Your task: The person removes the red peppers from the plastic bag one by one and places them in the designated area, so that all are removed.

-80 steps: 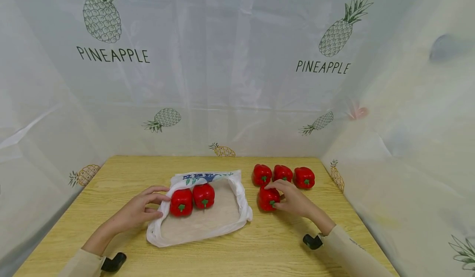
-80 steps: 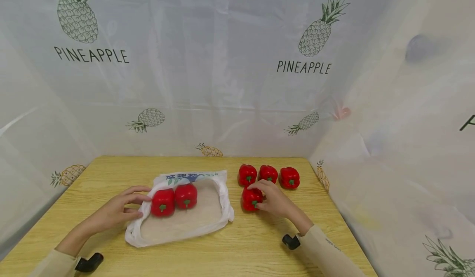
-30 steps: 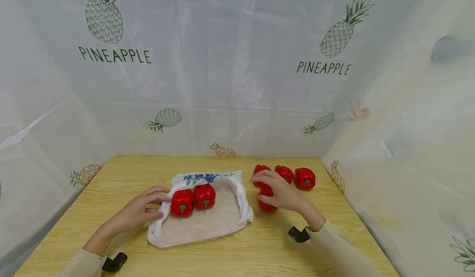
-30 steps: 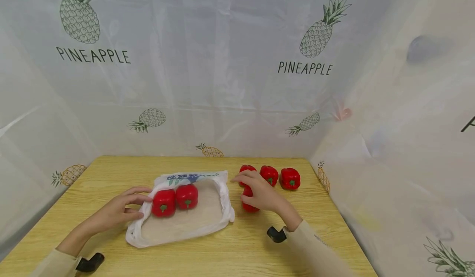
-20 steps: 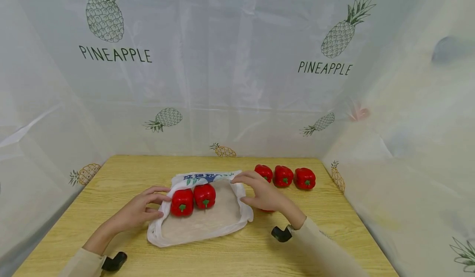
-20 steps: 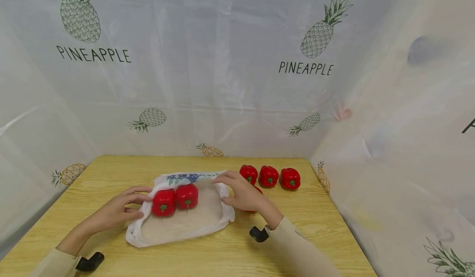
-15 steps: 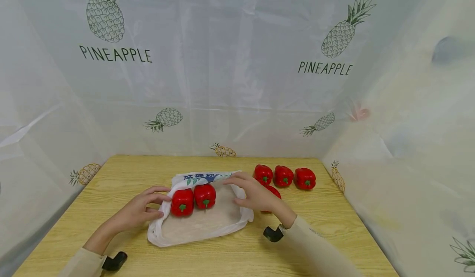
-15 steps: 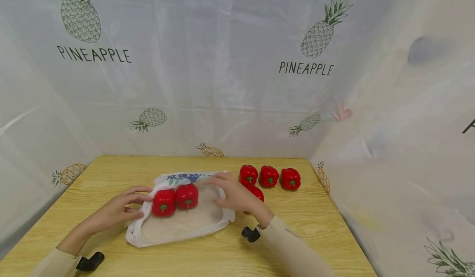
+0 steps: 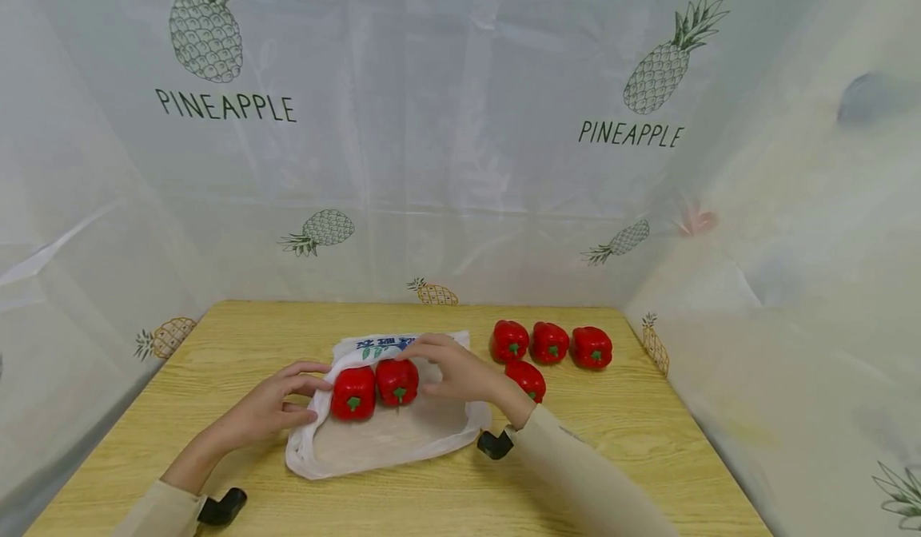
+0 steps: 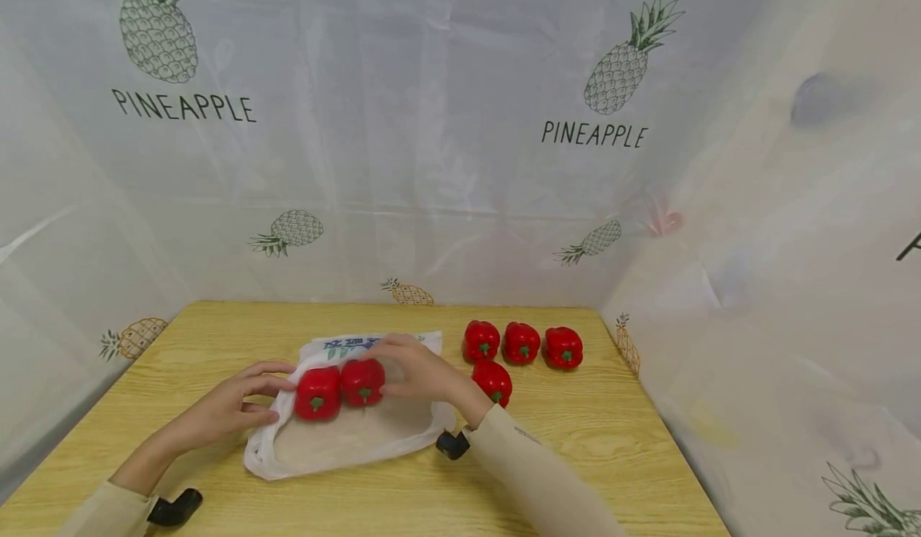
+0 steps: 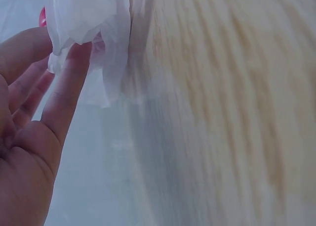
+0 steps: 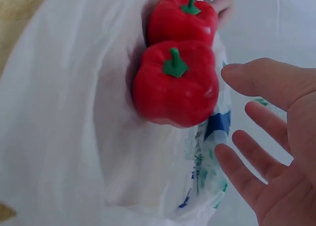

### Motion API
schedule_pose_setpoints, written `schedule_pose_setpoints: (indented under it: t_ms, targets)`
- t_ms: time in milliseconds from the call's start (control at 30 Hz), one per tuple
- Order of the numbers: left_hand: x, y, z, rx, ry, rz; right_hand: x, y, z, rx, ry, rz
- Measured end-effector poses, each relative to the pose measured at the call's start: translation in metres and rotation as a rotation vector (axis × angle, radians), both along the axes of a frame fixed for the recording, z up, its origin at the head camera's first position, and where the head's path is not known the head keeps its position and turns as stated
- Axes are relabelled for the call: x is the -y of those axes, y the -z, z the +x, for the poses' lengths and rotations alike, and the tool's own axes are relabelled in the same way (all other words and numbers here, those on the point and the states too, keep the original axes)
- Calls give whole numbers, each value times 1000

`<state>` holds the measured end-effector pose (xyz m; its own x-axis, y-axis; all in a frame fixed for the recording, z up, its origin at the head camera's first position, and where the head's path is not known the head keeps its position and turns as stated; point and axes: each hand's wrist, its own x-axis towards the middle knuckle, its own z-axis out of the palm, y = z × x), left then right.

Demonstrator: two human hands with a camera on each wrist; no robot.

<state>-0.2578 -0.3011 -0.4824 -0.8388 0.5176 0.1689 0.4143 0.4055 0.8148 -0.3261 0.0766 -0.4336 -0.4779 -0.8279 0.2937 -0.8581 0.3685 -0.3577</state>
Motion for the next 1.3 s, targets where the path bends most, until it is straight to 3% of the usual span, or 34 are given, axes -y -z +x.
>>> schedule_pose_setpoints:
  t_ms: [433, 733, 1000, 1300]
  targets:
    - [0, -1, 1, -4, -3, 3, 22, 1, -11, 97, -52, 27]
    - [0, 1, -1, -1, -5, 9, 27, 6, -16, 110, -24, 76]
    - [0, 1, -1, -2, 2, 1, 26, 9, -17, 193, -14, 90]
    - [-1, 1, 0, 0, -10, -6, 29, 21, -22, 150, 17, 158]
